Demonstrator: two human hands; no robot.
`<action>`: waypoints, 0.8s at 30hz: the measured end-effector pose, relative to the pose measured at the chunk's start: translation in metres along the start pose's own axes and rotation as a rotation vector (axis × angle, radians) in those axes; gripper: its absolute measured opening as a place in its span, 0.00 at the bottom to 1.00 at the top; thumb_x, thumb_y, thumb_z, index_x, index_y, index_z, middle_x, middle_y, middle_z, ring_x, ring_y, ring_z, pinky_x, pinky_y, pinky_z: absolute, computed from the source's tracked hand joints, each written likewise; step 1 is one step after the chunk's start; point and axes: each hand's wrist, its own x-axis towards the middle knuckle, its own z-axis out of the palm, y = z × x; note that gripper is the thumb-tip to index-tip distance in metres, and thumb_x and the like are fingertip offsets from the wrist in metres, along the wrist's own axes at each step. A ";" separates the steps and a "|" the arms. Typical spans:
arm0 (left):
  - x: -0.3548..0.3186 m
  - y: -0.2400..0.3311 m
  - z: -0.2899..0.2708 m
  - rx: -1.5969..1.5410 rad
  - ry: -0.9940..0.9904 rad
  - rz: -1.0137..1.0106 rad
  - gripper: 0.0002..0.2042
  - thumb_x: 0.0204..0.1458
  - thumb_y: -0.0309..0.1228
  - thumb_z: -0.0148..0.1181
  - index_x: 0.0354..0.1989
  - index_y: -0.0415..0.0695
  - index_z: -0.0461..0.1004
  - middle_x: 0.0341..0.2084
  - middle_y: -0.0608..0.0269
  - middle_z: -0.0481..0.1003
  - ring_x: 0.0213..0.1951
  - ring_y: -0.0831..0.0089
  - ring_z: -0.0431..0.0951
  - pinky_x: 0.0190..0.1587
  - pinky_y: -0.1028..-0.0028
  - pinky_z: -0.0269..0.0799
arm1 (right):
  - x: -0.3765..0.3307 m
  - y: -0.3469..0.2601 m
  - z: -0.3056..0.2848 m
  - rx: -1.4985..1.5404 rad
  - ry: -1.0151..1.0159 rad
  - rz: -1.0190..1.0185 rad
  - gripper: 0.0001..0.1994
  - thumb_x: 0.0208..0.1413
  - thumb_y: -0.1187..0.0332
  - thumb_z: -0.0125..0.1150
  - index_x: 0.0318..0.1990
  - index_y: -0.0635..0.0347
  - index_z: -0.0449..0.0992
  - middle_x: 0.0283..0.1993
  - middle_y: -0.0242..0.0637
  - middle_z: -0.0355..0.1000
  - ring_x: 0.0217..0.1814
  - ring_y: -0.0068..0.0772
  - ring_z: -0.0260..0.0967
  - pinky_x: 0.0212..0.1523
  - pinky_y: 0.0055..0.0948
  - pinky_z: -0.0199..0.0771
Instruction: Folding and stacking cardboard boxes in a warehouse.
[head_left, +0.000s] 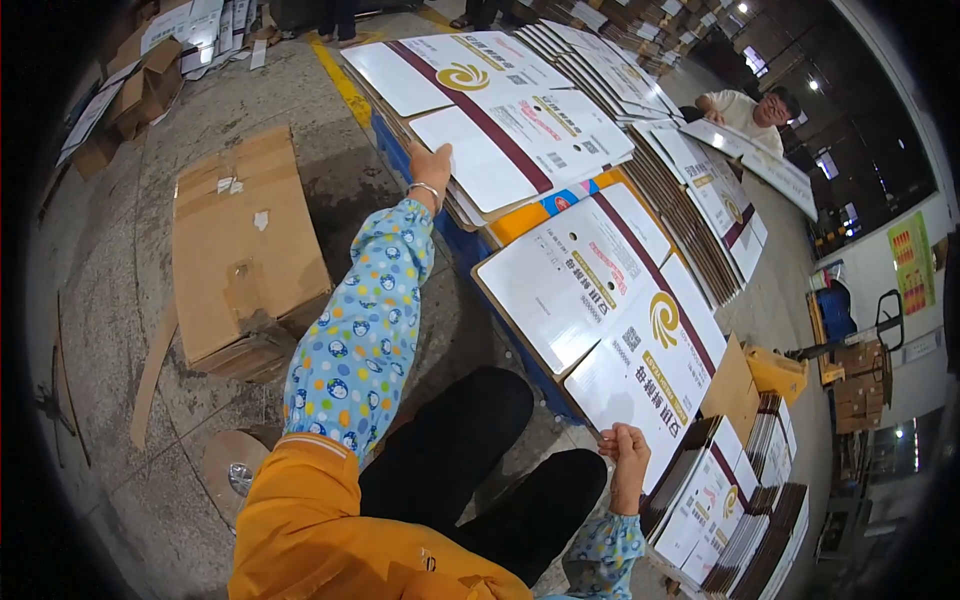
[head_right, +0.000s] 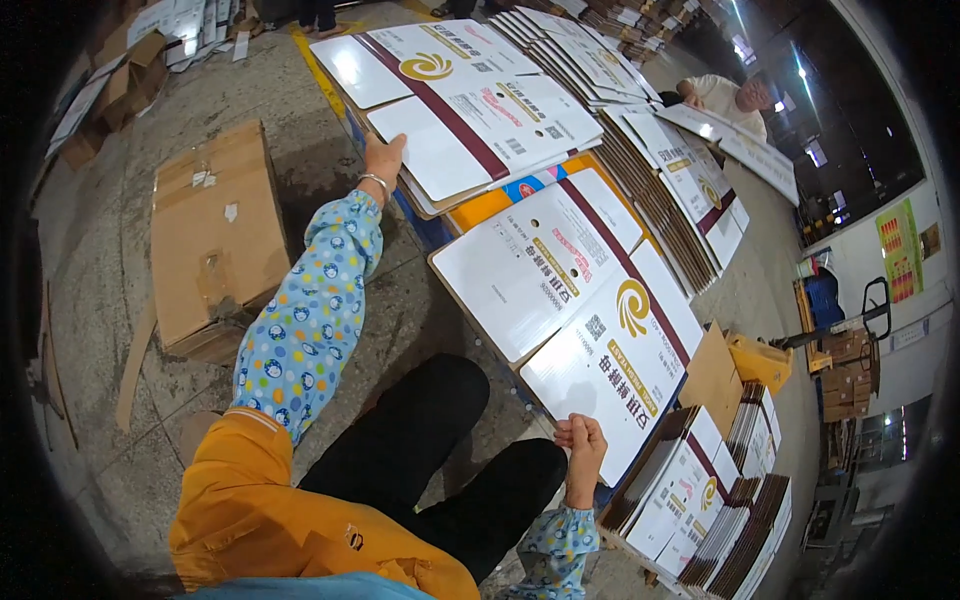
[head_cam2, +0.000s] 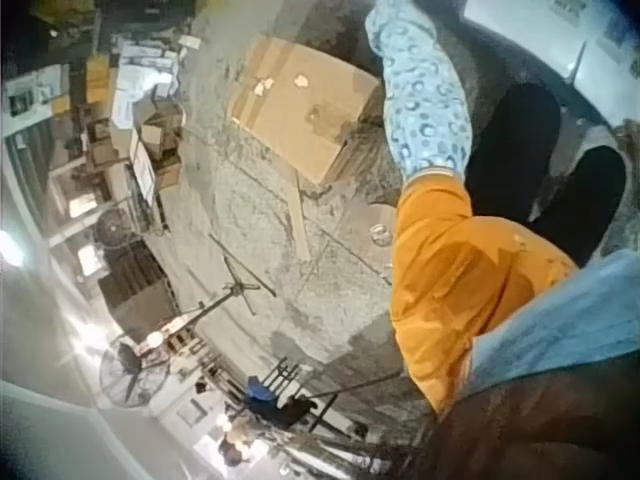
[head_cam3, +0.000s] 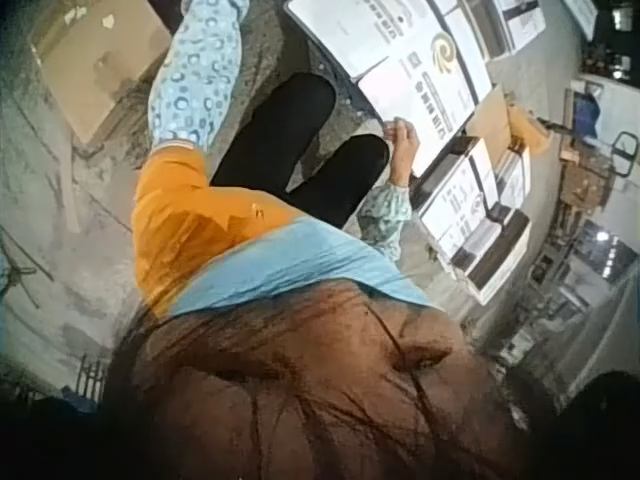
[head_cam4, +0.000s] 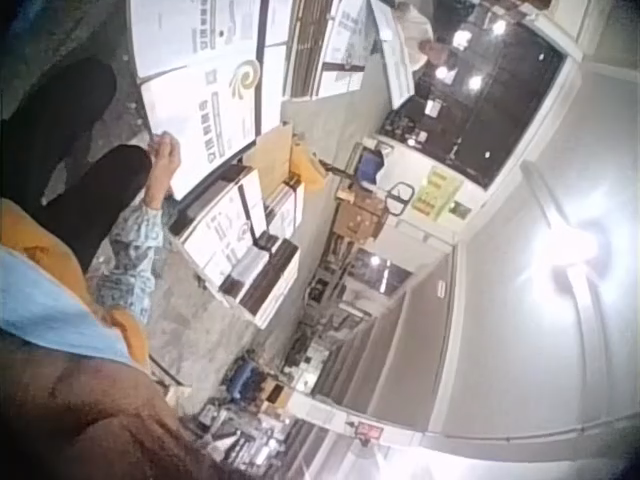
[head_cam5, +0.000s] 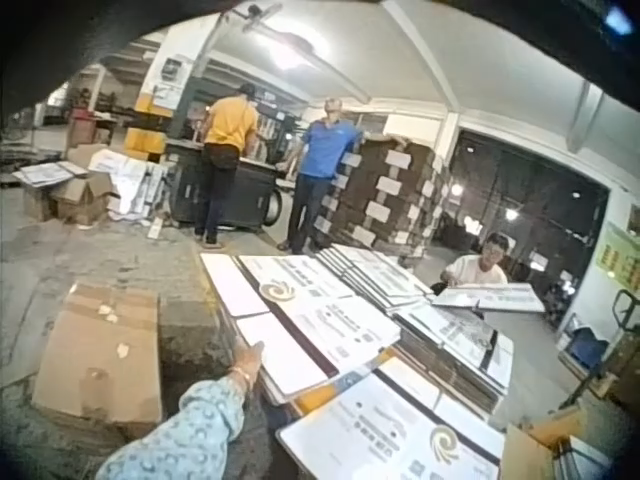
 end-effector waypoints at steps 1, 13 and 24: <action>-0.009 0.004 -0.002 -0.065 -0.010 -0.007 0.24 0.41 0.32 0.60 0.47 0.35 0.63 0.44 0.42 0.68 0.48 0.51 0.68 0.51 0.62 0.62 | -0.006 0.008 -0.004 0.008 0.013 0.020 0.11 0.57 0.64 0.51 0.36 0.65 0.71 0.28 0.38 0.73 0.24 0.25 0.69 0.25 0.20 0.69; -0.097 -0.013 -0.008 0.934 -0.273 1.178 0.17 0.47 0.36 0.56 0.48 0.53 0.70 0.49 0.64 0.66 0.53 0.63 0.61 0.55 0.53 0.51 | -0.049 0.033 -0.042 -0.133 0.283 -0.123 0.11 0.59 0.65 0.49 0.36 0.65 0.71 0.29 0.35 0.72 0.28 0.21 0.67 0.29 0.21 0.68; -0.165 -0.024 -0.029 0.674 -0.531 0.980 0.17 0.47 0.34 0.55 0.46 0.43 0.69 0.42 0.57 0.69 0.46 0.59 0.66 0.48 0.62 0.60 | -0.027 0.108 -0.126 -0.693 0.850 -0.327 0.15 0.54 0.69 0.53 0.47 0.69 0.66 0.40 0.42 0.66 0.41 0.35 0.64 0.43 0.30 0.64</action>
